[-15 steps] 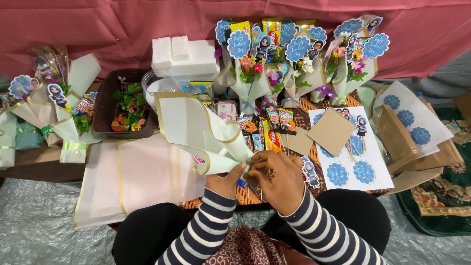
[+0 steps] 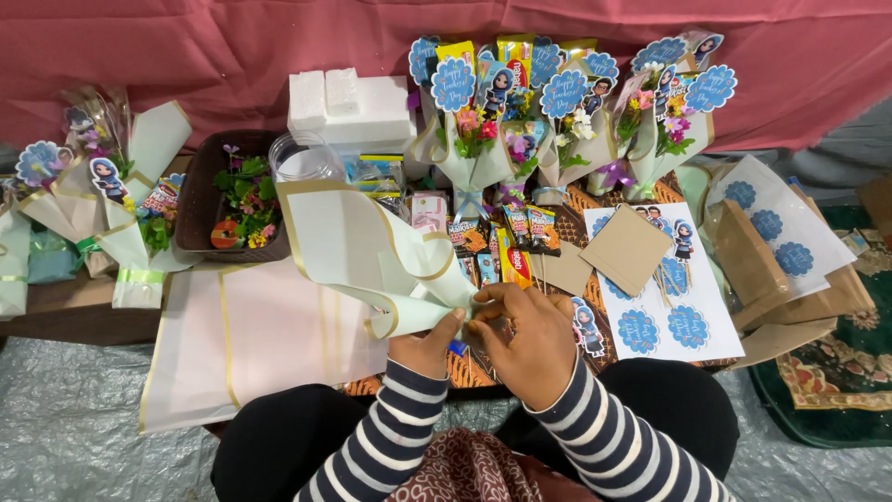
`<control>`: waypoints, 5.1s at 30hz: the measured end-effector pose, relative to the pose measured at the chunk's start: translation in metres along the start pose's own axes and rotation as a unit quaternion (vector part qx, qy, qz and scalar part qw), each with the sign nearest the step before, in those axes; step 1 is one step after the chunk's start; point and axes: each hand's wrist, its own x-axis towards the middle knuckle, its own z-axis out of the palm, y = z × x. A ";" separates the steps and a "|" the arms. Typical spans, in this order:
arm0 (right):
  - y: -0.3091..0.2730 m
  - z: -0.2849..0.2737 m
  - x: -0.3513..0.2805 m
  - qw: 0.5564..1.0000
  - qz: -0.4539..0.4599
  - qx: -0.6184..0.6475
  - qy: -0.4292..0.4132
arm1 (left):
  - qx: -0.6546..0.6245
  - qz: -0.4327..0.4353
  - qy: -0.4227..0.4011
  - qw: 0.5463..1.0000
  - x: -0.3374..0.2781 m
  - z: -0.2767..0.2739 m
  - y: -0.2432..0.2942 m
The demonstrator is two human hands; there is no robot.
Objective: Assembling small gift bouquets by wrapping snacks in paper and securing them with ribbon and tape
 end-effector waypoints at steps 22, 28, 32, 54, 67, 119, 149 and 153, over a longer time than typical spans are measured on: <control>0.002 0.007 0.002 1.000 0.026 0.002 0.009 | 0.348 0.270 0.052 0.896 0.009 -0.018 -0.048; 0.022 0.020 -0.004 0.999 0.002 -0.022 0.039 | 0.495 0.428 0.058 0.754 0.021 -0.059 -0.114; 0.033 0.019 -0.004 0.997 0.032 0.064 -0.026 | 0.335 0.330 -0.016 0.883 0.013 -0.047 -0.084; 0.060 0.025 -0.028 0.804 0.218 0.522 -0.181 | 0.080 -0.119 -0.174 0.974 -0.002 -0.018 0.022; 0.060 0.033 -0.032 0.807 0.272 0.503 -0.151 | 0.113 -0.100 -0.224 0.963 -0.001 -0.022 0.018; 0.092 0.083 -0.137 0.664 0.288 0.669 -0.168 | -0.211 -0.117 -0.361 0.901 -0.061 -0.078 -0.093; 0.179 0.042 -0.110 0.974 -0.098 -0.108 0.172 | -0.055 -0.336 -0.153 0.928 -0.047 -0.076 -0.124; 0.211 0.052 -0.111 0.988 -0.075 -0.042 0.129 | 0.211 -0.158 -0.081 0.961 -0.047 -0.062 -0.047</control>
